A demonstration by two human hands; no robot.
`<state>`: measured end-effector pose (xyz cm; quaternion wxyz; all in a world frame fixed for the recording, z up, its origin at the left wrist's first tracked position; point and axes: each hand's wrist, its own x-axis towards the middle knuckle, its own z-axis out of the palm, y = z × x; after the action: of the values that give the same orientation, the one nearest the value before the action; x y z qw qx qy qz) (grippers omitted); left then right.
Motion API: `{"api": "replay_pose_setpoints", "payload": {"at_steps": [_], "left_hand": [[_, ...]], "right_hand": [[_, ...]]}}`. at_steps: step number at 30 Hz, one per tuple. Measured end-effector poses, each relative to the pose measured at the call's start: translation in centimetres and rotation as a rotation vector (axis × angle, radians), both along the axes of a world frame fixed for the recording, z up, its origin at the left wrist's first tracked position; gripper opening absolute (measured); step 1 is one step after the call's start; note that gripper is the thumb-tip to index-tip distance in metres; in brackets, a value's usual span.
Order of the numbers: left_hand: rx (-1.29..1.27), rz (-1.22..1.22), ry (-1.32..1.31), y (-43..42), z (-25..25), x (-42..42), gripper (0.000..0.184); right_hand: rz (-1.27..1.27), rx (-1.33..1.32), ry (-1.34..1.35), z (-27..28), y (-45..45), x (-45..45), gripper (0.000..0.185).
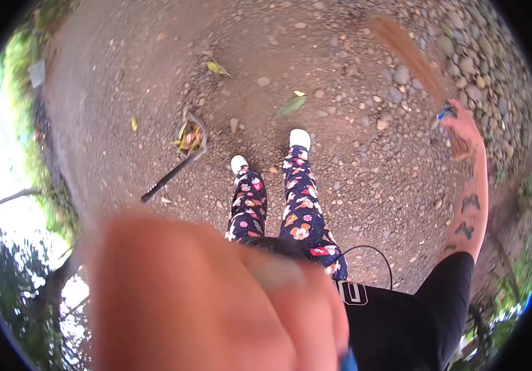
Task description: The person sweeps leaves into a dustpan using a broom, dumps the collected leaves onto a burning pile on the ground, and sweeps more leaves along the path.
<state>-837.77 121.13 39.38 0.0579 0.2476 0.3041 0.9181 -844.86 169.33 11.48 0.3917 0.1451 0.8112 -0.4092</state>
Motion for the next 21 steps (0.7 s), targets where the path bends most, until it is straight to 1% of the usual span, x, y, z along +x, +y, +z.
{"api": "replay_pose_setpoints", "payload": {"at_steps": [2,3,5,6,8,9,10,12,14,15,17,18,19,20,21], "left_hand": [[0.013,0.006,-0.045,0.0,0.2,0.4,0.017],[0.025,0.003,-0.071,0.1,0.3,0.5,0.018],[0.069,-0.024,-0.117,0.1,0.4,0.7,0.019],[0.095,-0.035,-0.143,0.1,0.4,0.9,0.020],[0.137,-0.042,-0.188,0.1,0.5,1.2,0.021],[0.161,-0.045,-0.207,0.1,0.5,1.4,0.022],[0.188,-0.049,-0.223,0.1,0.5,1.6,0.023],[0.255,-0.055,-0.247,0.1,0.5,2.1,0.025],[0.319,-0.080,-0.251,0.1,0.4,2.5,0.026],[0.354,-0.088,-0.264,0.0,0.3,2.7,0.027],[0.394,-0.099,-0.267,-0.5,0.3,3.2,0.028],[0.419,-0.163,-0.229,-0.9,0.1,3.7,0.028],[0.442,-0.236,-0.179,-1.4,0.0,4.0,0.029],[0.458,-0.285,-0.208,-1.9,0.4,4.7,0.028],[0.464,-0.277,-0.201,-2.3,0.5,5.2,0.028]], "right_hand": [[0.287,0.452,0.240,-3.6,-3.3,-4.0,0.062],[0.300,0.437,0.236,-4.5,-5.4,-4.6,0.062],[0.248,0.370,0.029,-3.9,-10.8,-4.9,0.061],[0.255,0.370,0.022,-3.6,-11.9,-4.1,0.061],[0.545,0.243,0.073,-4.0,-11.8,-1.4,0.062],[0.515,0.155,0.083,-1.5,-12.7,-0.2,0.062],[0.483,0.071,0.094,-0.1,-11.8,1.1,0.063],[0.209,-0.089,-0.237,6.4,-12.3,2.8,0.065],[0.150,-0.069,-0.291,9.1,-11.8,5.9,0.067],[0.056,-0.066,-0.334,9.4,-11.4,8.1,0.064],[-0.192,-0.018,-0.373,10.7,-16.6,12.3,0.059],[-0.339,0.036,-0.379,11.3,-20.1,14.1,0.055],[-0.429,-0.102,-0.464,10.7,-22.4,15.5,0.046],[-0.516,-0.242,-0.546,10.0,-24.6,16.5,0.039],[-0.529,-0.351,-0.620,8.9,-26.7,17.0,0.034]]}}
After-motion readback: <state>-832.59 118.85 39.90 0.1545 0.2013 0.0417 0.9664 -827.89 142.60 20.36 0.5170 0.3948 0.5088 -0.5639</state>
